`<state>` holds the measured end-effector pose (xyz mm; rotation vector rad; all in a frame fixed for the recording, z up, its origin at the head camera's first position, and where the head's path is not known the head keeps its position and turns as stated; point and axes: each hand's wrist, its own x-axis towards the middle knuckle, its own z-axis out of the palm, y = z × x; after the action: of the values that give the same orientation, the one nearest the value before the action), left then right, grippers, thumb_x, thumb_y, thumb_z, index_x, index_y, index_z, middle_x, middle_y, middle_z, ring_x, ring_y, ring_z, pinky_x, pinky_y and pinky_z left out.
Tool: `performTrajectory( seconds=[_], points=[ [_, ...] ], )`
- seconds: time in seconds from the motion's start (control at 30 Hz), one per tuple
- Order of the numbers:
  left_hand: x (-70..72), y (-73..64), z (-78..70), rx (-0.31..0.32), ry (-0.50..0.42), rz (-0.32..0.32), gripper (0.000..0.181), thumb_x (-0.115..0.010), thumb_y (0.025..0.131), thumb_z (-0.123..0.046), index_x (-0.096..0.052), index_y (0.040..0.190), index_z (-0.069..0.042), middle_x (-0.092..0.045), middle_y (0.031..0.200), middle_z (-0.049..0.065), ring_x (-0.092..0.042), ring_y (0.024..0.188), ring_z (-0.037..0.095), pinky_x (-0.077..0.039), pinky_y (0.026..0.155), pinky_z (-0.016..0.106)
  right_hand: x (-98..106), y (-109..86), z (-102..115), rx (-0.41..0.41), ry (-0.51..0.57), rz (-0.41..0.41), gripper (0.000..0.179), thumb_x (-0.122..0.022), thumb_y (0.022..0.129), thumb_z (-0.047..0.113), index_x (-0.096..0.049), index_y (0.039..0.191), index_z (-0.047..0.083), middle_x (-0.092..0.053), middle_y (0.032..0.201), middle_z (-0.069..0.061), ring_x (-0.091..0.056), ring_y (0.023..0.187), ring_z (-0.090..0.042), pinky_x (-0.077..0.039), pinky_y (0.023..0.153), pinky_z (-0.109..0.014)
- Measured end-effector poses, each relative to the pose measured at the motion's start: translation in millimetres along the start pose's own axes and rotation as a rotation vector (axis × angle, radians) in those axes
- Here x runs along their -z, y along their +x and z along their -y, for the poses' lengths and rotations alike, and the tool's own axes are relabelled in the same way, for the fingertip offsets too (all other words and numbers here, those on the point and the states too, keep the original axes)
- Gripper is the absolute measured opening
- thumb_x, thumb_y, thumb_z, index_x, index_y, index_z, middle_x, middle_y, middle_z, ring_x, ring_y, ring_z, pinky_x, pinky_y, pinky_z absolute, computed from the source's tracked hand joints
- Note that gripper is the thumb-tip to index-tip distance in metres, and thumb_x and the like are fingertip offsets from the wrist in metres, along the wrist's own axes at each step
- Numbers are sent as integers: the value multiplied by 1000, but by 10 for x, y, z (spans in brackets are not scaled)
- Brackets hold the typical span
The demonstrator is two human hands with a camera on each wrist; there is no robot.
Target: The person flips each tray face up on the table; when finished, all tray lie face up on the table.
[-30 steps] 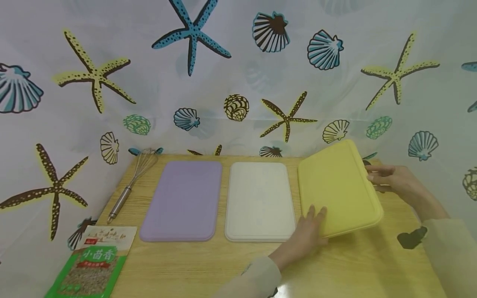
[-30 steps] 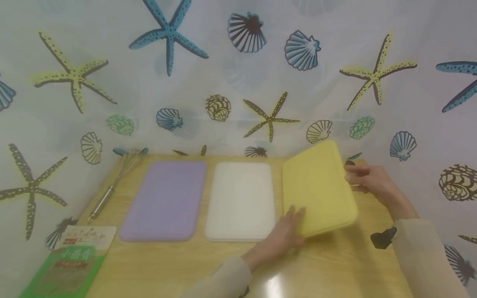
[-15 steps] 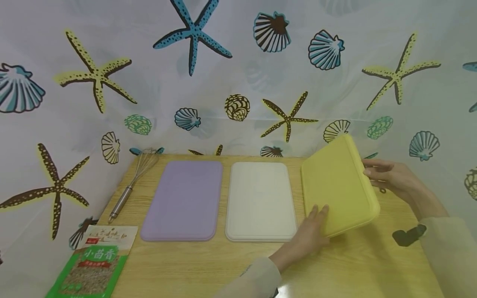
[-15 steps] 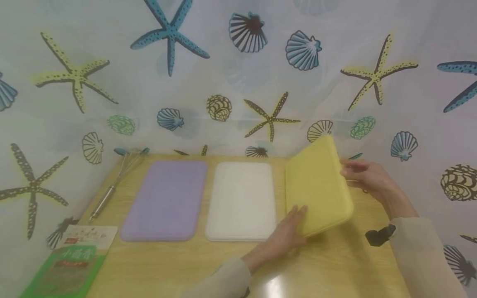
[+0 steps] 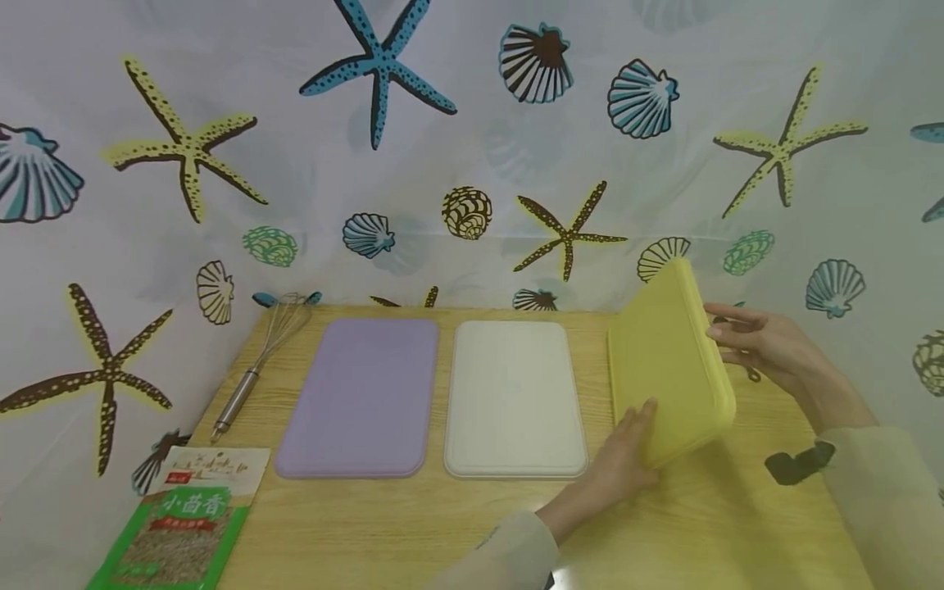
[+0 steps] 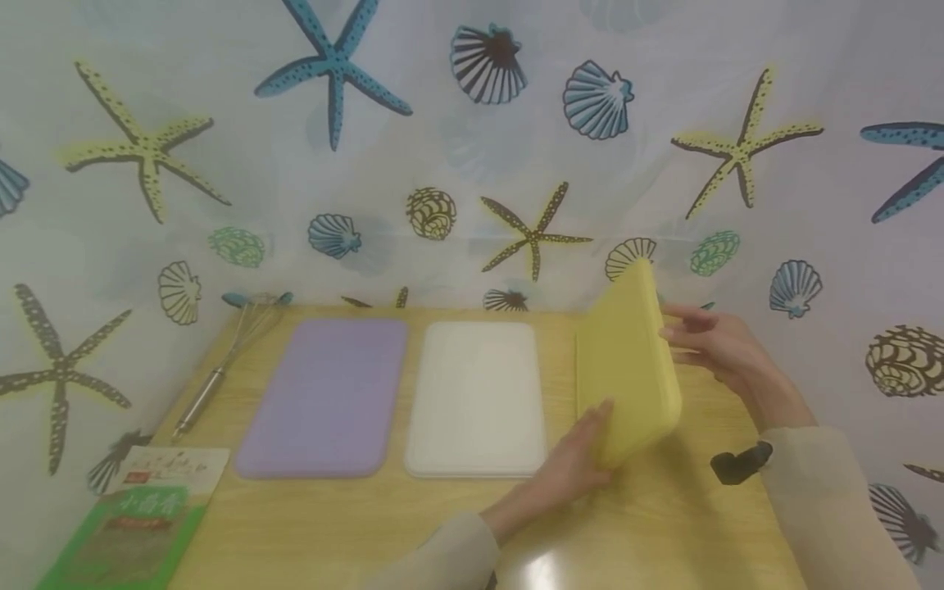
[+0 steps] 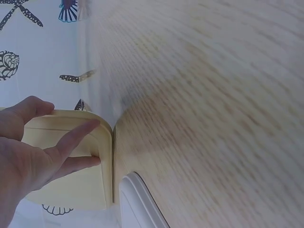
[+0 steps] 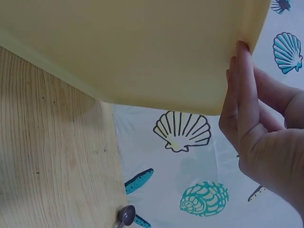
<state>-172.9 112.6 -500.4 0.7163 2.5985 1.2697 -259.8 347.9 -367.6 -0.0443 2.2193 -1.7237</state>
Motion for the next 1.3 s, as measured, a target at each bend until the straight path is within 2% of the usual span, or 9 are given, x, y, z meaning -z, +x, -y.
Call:
performTrajectory(
  seconds=[0.13, 0.3, 0.5, 0.6, 0.67, 0.73, 0.87, 1.0, 1.3],
  points=[
    [25, -6, -25, -24, 11, -17, 104, -77, 75, -2, -13, 156, -19, -27, 154, 19, -33, 138, 33, -44, 104, 38, -83, 38, 56, 14, 6, -3, 71, -65, 93, 23, -28, 151, 6, -51, 123, 7, -62, 103, -1, -53, 91, -26],
    [87, -13, -102, -50, -64, -20, 107, -75, 75, 0, -8, 156, -20, -22, 157, 16, -27, 142, 30, -41, 106, 39, -187, 78, 126, 26, -11, -21, 72, -67, 92, 24, -29, 151, 5, -52, 122, 1, -63, 101, -5, -53, 90, -29],
    [184, -27, -200, -78, -132, -17, 109, -71, 76, 4, -2, 156, -22, -19, 157, 19, -32, 138, 36, -51, 86, 22, -278, 121, 184, 45, -18, -28, 72, -67, 92, 21, -30, 150, 3, -60, 110, 7, -63, 99, -4, -55, 88, -29],
    [223, -37, -229, -76, -133, -13, 109, -71, 77, 5, 0, 156, -21, -19, 156, 21, -63, 103, 21, -49, 66, 11, -326, 135, 208, 43, -6, -27, 71, -67, 91, 21, -30, 150, 3, -63, 105, 9, -64, 97, -5, -56, 86, -28],
    [250, -39, -250, -72, -123, -21, 109, -71, 77, 4, 0, 156, -21, -21, 156, 21, -60, 69, 8, -48, 57, 9, -360, 142, 224, 40, 19, -26, 71, -67, 91, 19, -31, 150, 3, -64, 104, 7, -65, 96, -7, -56, 86, -29],
    [280, -41, -272, -69, -125, -28, 110, -72, 78, 4, 1, 156, -21, -21, 156, 20, -43, 48, 3, -46, 50, 10, -391, 153, 236, 41, 36, -25, 70, -67, 91, 17, -31, 149, 3, -64, 104, 5, -65, 95, -8, -56, 85, -29],
    [364, -51, -341, -93, -104, -62, 109, -74, 79, 1, 0, 156, -20, -22, 157, 13, -54, 61, 6, -49, 56, 11, -460, 175, 263, 43, 57, -22, 68, -67, 91, 14, -33, 149, 3, -64, 105, 3, -66, 95, -10, -57, 84, -31],
    [476, -71, -416, -123, -80, -87, 102, -72, 83, -4, -1, 156, -15, -21, 158, 11, -58, 100, 14, -50, 69, 12, -517, 188, 301, 33, 70, -4, 71, -68, 90, 14, -31, 150, 4, -61, 109, 2, -65, 97, -10, -56, 85, -33],
    [714, -81, -543, -45, -184, -52, 100, -69, 85, -8, 1, 156, -21, -21, 158, 9, -56, 71, 8, -51, 58, 16, -630, 195, 388, 21, 45, 26, 71, -66, 92, 16, -28, 151, 6, -56, 116, -4, -63, 100, -8, -55, 89, -33]
  ],
)
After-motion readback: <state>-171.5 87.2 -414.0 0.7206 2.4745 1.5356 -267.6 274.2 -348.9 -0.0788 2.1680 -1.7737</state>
